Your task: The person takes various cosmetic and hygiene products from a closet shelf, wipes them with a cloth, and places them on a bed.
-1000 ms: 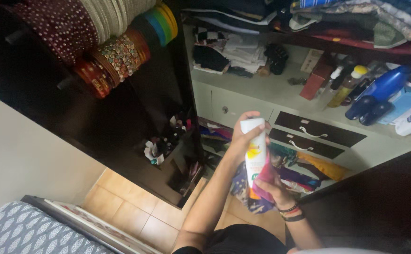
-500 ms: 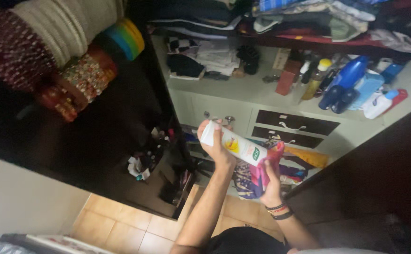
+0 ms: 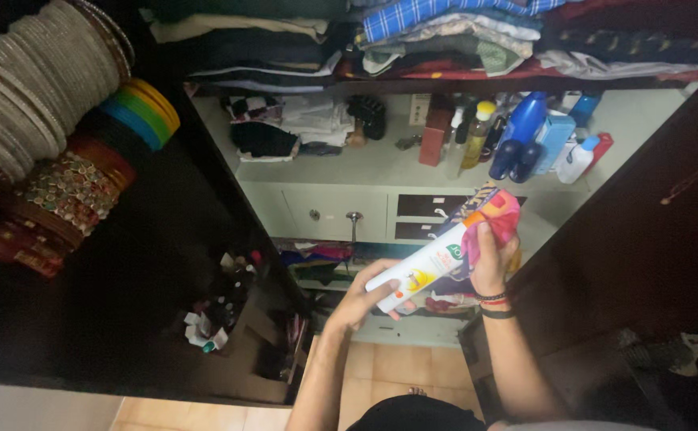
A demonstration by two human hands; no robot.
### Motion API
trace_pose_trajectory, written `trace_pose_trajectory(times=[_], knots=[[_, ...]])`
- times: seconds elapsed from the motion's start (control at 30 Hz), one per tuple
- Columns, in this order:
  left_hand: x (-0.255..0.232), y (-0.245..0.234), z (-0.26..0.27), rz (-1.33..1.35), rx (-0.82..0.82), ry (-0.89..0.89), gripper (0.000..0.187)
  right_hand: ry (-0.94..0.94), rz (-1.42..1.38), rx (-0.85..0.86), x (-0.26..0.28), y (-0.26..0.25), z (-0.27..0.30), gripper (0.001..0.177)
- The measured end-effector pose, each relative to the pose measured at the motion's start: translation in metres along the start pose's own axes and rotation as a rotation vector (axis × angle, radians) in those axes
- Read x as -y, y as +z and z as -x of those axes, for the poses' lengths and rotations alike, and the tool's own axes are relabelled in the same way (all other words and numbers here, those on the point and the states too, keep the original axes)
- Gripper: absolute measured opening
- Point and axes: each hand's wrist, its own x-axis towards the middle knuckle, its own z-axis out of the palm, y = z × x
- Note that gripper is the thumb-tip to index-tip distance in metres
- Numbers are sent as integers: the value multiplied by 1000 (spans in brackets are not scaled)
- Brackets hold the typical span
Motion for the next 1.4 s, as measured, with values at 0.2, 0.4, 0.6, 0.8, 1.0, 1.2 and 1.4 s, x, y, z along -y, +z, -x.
trace_pose_trajectory(times=[0.2, 0.4, 0.6, 0.8, 1.0, 1.2, 1.4], knots=[[-8, -5, 1, -273, 133, -84, 58, 44, -194, -50, -28, -1, 16, 13], [69, 16, -26, -359, 13, 400, 70, 171, -133, 129, -53, 10, 47, 44], [104, 3, -33, -307, -26, 140, 34, 138, 117, 422, -9, 31, 47, 96], [95, 24, -24, 260, 100, -8, 51, 106, 114, 501, 25, 24, 31, 97], [118, -4, -29, 617, 662, -358, 79, 429, -508, 432, 48, 28, 25, 101], [155, 11, -28, 635, 884, -309, 73, 435, -830, 708, 47, 34, 44, 70], [100, 16, -15, 224, 243, -229, 42, 272, -416, 371, 45, 34, 51, 73]])
